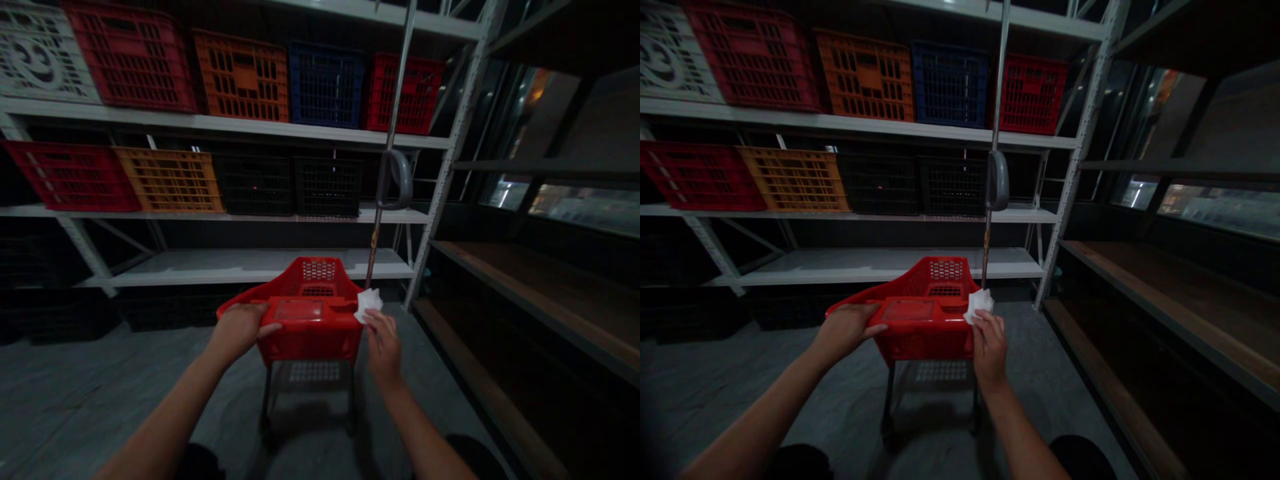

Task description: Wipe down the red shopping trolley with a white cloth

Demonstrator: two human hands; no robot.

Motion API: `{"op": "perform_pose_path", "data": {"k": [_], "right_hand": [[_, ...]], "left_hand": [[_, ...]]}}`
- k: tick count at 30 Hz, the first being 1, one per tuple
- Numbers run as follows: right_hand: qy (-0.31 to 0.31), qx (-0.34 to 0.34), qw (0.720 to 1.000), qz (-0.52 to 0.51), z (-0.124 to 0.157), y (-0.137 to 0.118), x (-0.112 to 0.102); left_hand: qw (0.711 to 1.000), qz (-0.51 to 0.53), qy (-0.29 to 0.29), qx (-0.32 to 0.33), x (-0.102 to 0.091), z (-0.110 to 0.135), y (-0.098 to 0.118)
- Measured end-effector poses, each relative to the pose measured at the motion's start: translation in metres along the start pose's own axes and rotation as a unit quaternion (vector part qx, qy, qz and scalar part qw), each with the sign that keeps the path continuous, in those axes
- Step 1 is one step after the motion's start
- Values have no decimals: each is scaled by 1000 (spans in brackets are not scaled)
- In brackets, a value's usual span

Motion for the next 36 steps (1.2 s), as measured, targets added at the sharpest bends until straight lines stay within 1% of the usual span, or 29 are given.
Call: {"op": "perform_pose_path", "data": {"k": [2, 4, 6, 8, 10, 12, 13, 14, 15, 16, 17, 18, 19, 21, 22, 24, 26, 28, 30, 32, 36], "right_hand": [[-4, -14, 1000, -27, 9, -9, 2], [12, -9, 999, -43, 11, -5, 0], [48, 35, 997, -46, 7, 13, -5], [69, 99, 991, -58, 1, 37, -6], [60, 160, 981, -90, -4, 58, -1], [46, 197, 972, -124, -8, 72, 8], [40, 208, 968, -136, -9, 76, 12], [35, 217, 965, -145, -11, 80, 16], [28, 224, 962, -155, -13, 82, 20], [19, 231, 959, -165, -15, 85, 24], [12, 239, 955, -174, -17, 88, 28], [7, 246, 952, -182, -19, 90, 31], [5, 252, 949, -188, -20, 91, 34], [10, 261, 945, -196, -20, 88, 35], [17, 267, 943, -200, -17, 83, 34], [39, 284, 935, -208, -6, 67, 31], [63, 308, 924, -216, 10, 46, 26], [87, 327, 915, -220, 25, 28, 24], [106, 330, 910, -226, 32, 20, 25], [113, 327, 909, -233, 29, 26, 31], [97, 348, 903, -231, 17, 53, 48]], "left_hand": [[1000, 18, -4, 2, 3, -1, -6], [999, 35, -16, 8, 6, -4, -12], [998, 45, -27, 18, 8, -7, -16], [998, 51, -29, 29, 7, -10, -18], [998, 59, -8, 36, -1, -10, -17], [996, 76, 43, 32, -13, -4, -12], [993, 88, 76, 28, -21, 1, -5], [989, 101, 107, 23, -27, 8, 4], [985, 114, 128, 28, -32, 14, 18], [980, 128, 147, 37, -36, 21, 35], [977, 140, 149, 57, -37, 27, 56], [974, 151, 146, 80, -38, 30, 79], [971, 164, 147, 89, -39, 32, 100], [970, 179, 131, 102, -36, 29, 138], [972, 180, 119, 92, -34, 25, 151], [981, 163, 90, 58, -26, 15, 166], [986, 141, 78, 36, -21, 8, 169], [988, 129, 83, 33, -18, 6, 166], [987, 127, 93, 36, -17, 8, 160], [987, 124, 99, 32, -16, 10, 155], [986, 125, 103, 41, -14, 14, 149]]}}
Point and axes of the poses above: each hand's wrist, its own z-axis away from the middle knuckle, its own x-axis out of the palm, y = z × x, the point moved 7 cm from there along -z, towards the middle knuckle, and after that the axes turned 11 degrees about -x, right-handed, at the moved point
